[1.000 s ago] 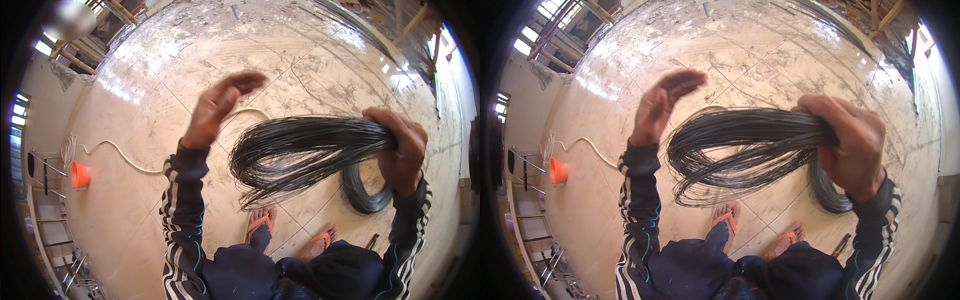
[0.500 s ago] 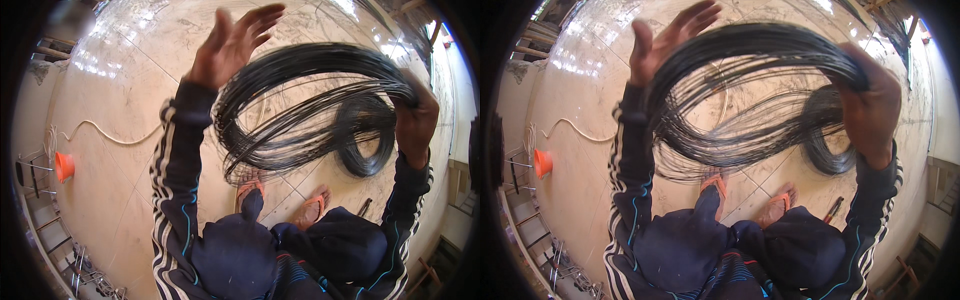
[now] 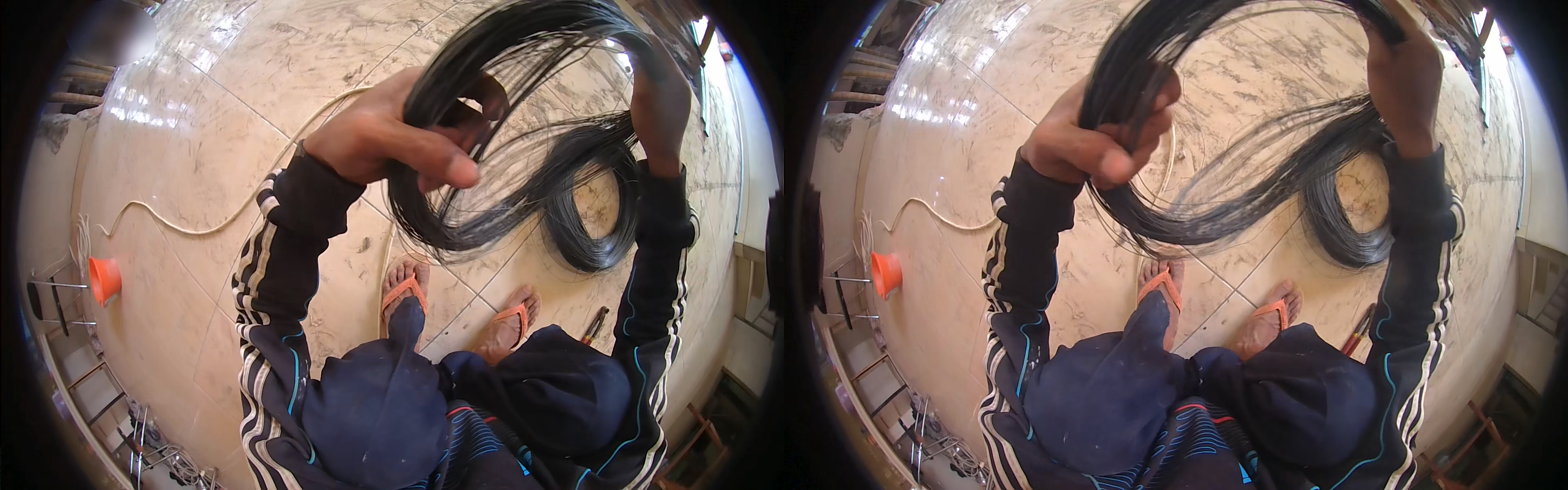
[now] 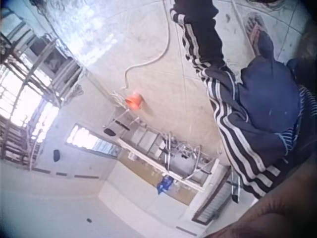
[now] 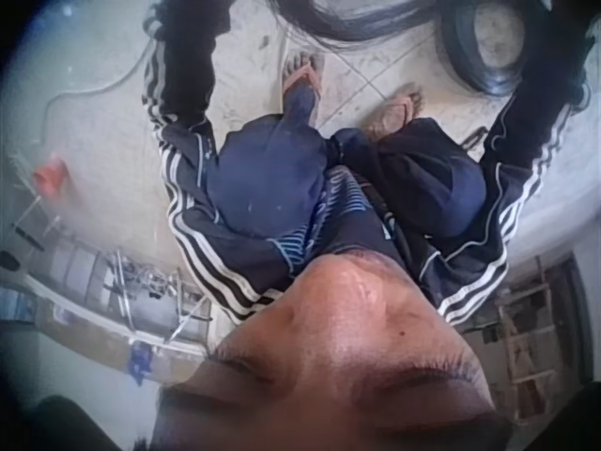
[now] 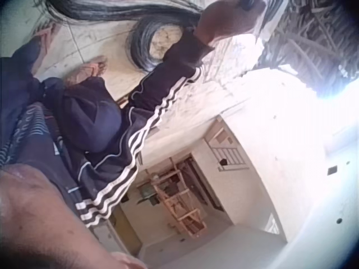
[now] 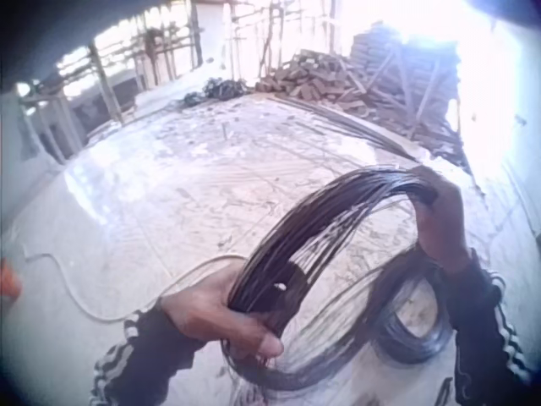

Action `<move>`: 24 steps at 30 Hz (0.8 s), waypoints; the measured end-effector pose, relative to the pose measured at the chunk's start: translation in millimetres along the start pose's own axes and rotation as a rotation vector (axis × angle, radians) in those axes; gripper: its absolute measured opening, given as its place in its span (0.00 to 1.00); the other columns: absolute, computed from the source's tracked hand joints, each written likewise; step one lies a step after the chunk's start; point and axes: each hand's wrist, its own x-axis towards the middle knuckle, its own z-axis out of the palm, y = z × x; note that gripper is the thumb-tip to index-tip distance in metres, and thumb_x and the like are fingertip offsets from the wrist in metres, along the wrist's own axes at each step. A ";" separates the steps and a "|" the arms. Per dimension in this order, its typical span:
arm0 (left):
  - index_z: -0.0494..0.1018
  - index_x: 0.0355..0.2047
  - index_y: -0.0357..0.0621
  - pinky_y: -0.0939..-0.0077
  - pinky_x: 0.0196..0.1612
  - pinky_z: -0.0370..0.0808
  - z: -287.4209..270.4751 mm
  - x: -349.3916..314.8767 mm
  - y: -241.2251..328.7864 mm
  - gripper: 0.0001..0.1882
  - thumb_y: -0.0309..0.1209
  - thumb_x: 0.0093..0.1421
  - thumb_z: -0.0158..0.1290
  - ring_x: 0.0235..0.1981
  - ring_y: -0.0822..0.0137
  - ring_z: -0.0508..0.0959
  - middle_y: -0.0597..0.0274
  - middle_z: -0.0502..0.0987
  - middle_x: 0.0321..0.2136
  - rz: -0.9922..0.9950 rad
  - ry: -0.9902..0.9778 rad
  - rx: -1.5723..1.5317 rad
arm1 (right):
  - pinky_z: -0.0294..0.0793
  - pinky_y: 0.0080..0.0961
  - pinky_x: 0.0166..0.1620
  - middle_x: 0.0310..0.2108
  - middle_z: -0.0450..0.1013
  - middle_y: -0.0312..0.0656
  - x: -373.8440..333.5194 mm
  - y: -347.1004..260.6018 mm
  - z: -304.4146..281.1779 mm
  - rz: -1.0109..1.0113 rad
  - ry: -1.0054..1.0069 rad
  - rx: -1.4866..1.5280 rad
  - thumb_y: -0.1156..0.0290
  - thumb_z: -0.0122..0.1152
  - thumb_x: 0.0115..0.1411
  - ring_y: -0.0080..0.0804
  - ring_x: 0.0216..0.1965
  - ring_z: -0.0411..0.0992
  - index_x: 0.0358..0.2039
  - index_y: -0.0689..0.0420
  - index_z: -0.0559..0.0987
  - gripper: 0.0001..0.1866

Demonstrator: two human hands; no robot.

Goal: The person sits on a tiled floor and repeatedly cuts a coil of black wire into short segments using pliers. They gather the cut pieces into a bundle and continue cutting additional lengths from the coil.

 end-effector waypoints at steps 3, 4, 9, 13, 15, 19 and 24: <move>0.72 0.36 0.36 0.79 0.22 0.67 9.3 0.5 9.5 0.12 0.26 0.51 0.56 0.17 0.74 0.69 0.65 0.72 0.22 -0.047 0.029 0.031 | 0.72 0.31 0.44 0.41 0.76 0.46 -1.9 10.5 6.1 -0.130 -0.017 -0.114 0.72 0.52 0.64 0.45 0.41 0.75 0.47 0.53 0.78 0.12; 0.70 0.36 0.37 0.80 0.20 0.66 7.9 3.3 4.9 0.15 0.28 0.47 0.55 0.15 0.74 0.68 0.62 0.71 0.24 0.018 0.058 0.034 | 0.72 0.31 0.44 0.41 0.76 0.46 -1.2 9.2 7.4 -0.084 -0.023 -0.074 0.72 0.52 0.64 0.46 0.41 0.75 0.47 0.53 0.78 0.12; 0.67 0.45 0.35 0.81 0.17 0.66 17.8 0.2 6.3 0.22 0.34 0.50 0.47 0.12 0.72 0.65 0.62 0.68 0.21 0.005 0.160 -0.008 | 0.72 0.33 0.42 0.40 0.76 0.47 -0.2 11.1 19.2 0.016 -0.024 0.028 0.71 0.53 0.64 0.46 0.40 0.75 0.47 0.54 0.77 0.12; 0.70 0.45 0.27 0.86 0.14 0.55 -3.1 11.2 11.4 0.22 0.39 0.63 0.42 0.12 0.81 0.57 0.71 0.59 0.17 -0.027 -0.051 -0.387 | 0.72 0.33 0.40 0.38 0.77 0.48 -3.6 21.3 39.2 -0.037 -0.007 0.053 0.69 0.55 0.64 0.45 0.38 0.76 0.46 0.55 0.78 0.11; 0.70 0.42 0.28 0.88 0.14 0.53 -1.7 17.7 11.9 0.26 0.46 0.66 0.42 0.12 0.83 0.56 0.72 0.59 0.16 0.025 -0.031 -0.420 | 0.72 0.33 0.39 0.37 0.77 0.48 -7.6 27.1 48.9 -0.028 -0.015 0.097 0.69 0.56 0.64 0.45 0.37 0.76 0.46 0.55 0.78 0.11; 0.70 0.36 0.36 0.85 0.13 0.49 13.8 25.8 15.1 0.25 0.51 0.67 0.46 0.11 0.84 0.54 0.77 0.56 0.14 0.023 0.082 -0.261 | 0.72 0.26 0.36 0.32 0.78 0.45 -10.6 28.4 69.5 0.165 -0.104 0.326 0.68 0.58 0.63 0.32 0.31 0.77 0.44 0.59 0.79 0.11; 0.68 0.30 0.43 0.82 0.13 0.46 36.1 34.2 30.3 0.16 0.42 0.67 0.51 0.10 0.83 0.52 0.78 0.54 0.12 -0.033 0.154 -0.115 | 0.73 0.18 0.44 0.36 0.78 0.35 -16.5 42.5 86.6 0.296 -0.247 0.812 0.68 0.65 0.60 0.21 0.37 0.75 0.46 0.59 0.79 0.14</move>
